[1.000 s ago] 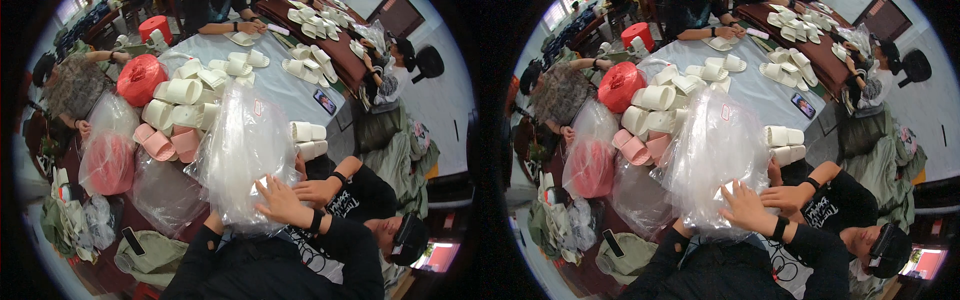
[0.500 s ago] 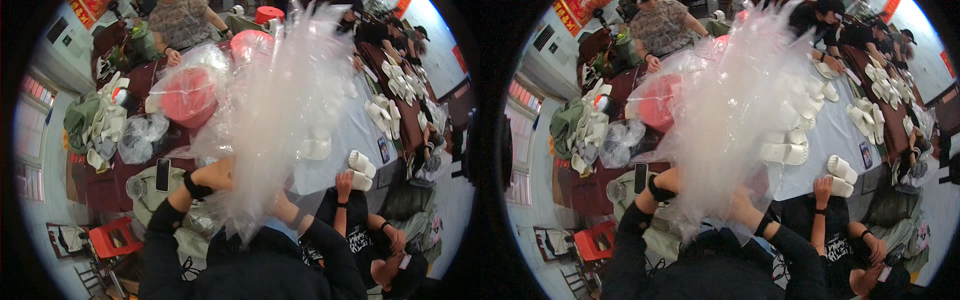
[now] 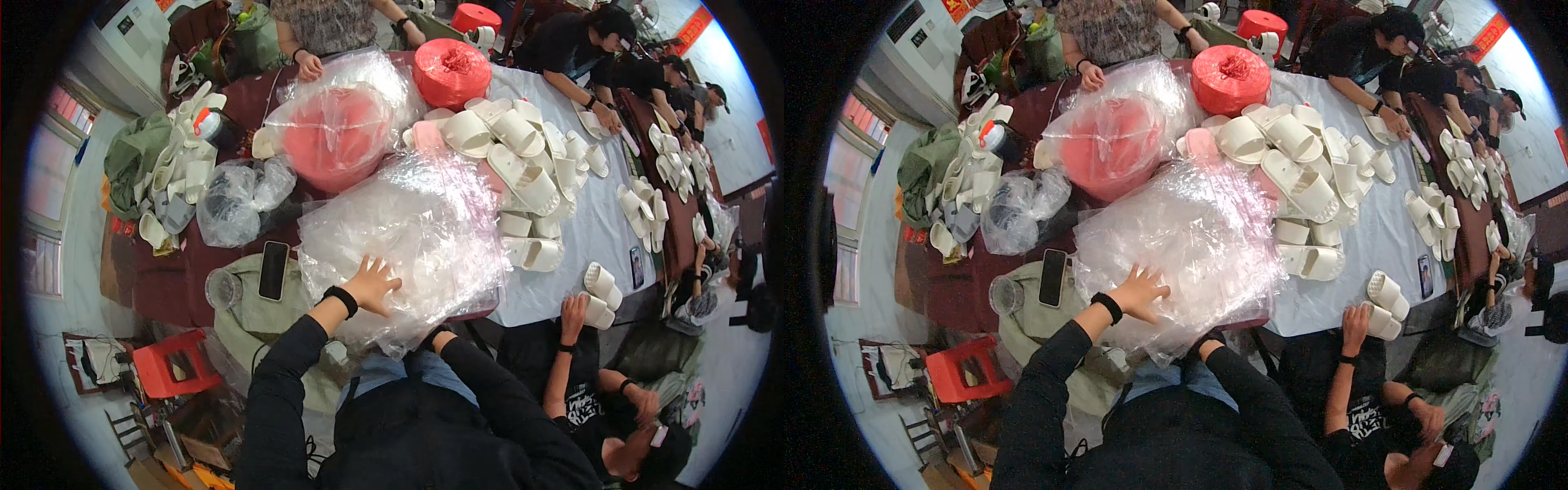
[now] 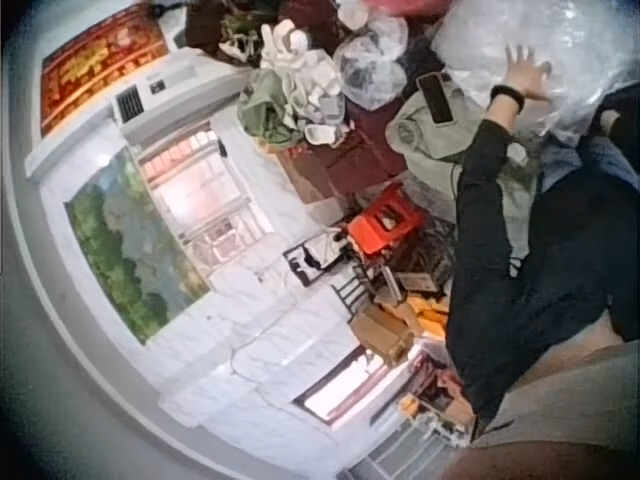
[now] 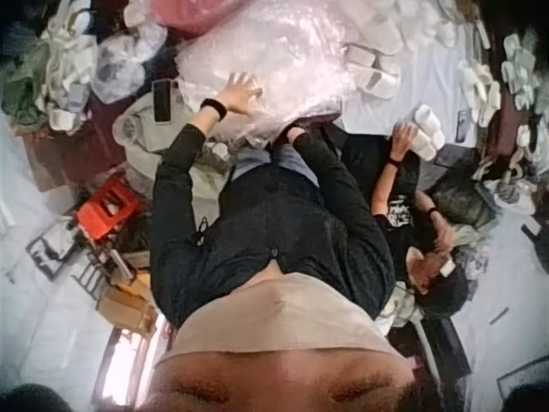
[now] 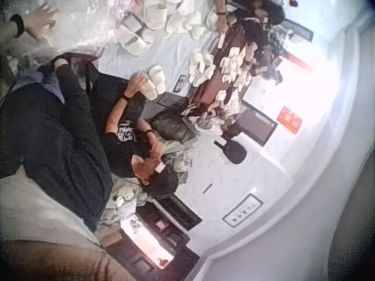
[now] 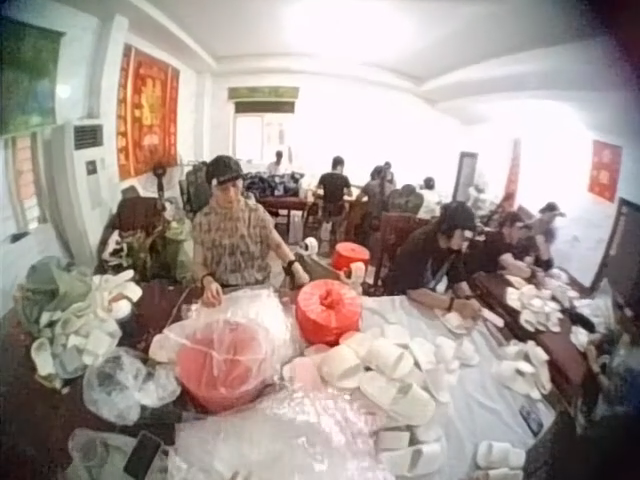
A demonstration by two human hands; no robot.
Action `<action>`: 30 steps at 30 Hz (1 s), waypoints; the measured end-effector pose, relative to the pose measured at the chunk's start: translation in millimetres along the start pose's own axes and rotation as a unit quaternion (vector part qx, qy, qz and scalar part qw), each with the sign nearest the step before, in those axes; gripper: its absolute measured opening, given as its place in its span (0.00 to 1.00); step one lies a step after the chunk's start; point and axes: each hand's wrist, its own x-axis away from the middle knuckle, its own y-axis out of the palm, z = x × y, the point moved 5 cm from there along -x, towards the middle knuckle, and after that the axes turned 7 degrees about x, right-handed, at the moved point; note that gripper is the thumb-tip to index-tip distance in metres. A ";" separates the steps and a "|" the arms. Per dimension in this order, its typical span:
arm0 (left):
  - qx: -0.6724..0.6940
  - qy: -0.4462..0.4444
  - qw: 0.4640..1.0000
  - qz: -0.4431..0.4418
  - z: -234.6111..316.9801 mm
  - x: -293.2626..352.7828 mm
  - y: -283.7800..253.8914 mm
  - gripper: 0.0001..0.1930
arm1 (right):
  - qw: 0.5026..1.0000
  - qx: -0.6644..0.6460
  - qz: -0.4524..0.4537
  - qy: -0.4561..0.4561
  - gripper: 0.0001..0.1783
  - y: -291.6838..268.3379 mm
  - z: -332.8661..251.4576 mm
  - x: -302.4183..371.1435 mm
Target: Assembling footwear components at a table with other workers.
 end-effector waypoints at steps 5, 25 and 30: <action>0.182 -0.021 0.972 0.149 10.7 -5.6 -0.1 0.31 | 0.997 -0.008 -0.078 0.009 0.20 41.3 22.5 -1.0; 0.460 -0.350 0.731 0.362 69.3 36.3 49.4 0.16 | 0.927 0.338 -0.116 -0.112 0.75 -111.1 59.4 -252.1; 0.884 -0.420 0.203 0.025 101.4 31.7 163.9 0.46 | 0.923 0.302 -0.235 -0.049 0.74 -95.2 107.3 -279.5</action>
